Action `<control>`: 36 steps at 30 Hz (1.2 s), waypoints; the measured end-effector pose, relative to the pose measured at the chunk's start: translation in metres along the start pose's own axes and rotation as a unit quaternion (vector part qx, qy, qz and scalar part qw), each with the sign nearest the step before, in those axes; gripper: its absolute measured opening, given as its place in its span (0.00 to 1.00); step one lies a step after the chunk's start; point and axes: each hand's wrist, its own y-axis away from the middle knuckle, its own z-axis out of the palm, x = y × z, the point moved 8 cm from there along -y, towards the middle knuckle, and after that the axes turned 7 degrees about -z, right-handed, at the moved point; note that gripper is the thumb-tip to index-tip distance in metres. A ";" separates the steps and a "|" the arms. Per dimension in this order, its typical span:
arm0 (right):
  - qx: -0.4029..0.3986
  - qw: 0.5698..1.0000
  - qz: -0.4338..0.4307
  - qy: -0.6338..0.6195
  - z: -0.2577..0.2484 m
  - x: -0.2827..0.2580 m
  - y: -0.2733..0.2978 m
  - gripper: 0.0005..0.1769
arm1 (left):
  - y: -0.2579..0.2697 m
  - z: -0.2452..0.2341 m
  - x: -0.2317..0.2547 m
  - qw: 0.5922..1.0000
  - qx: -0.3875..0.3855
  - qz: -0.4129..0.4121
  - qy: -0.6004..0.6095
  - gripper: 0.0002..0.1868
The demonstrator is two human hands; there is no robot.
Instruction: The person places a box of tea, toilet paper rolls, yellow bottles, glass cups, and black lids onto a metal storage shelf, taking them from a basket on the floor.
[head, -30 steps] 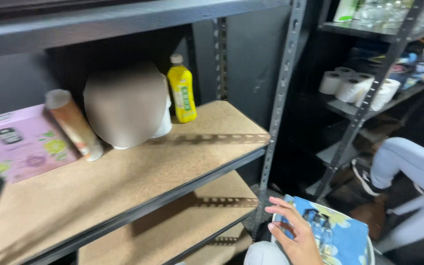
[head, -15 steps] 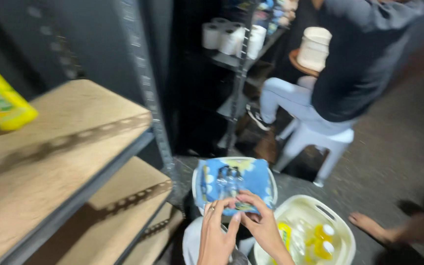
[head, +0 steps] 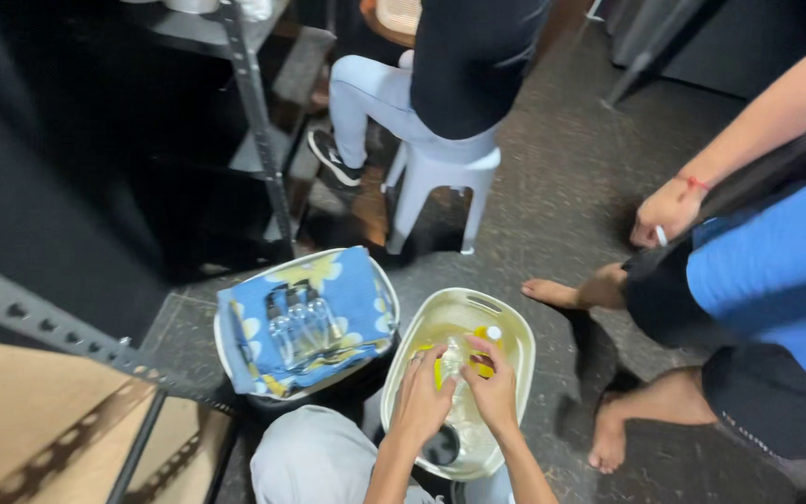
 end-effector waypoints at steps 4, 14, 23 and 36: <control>0.081 0.992 0.006 0.094 -0.043 0.055 -0.008 0.33 | -0.023 0.064 -0.018 0.998 -0.066 -0.004 -0.017 0.30; -0.029 0.958 0.006 0.287 -0.033 0.147 -0.038 0.37 | -0.042 0.171 -0.097 0.977 -0.197 -0.077 -0.025 0.44; -0.075 0.905 0.162 0.386 -0.022 0.165 -0.038 0.37 | -0.040 0.170 -0.105 0.955 -0.245 -0.166 -0.010 0.50; -0.103 0.892 0.172 0.406 -0.037 0.070 -0.022 0.32 | -0.045 0.156 -0.134 0.973 -0.167 -0.162 0.007 0.49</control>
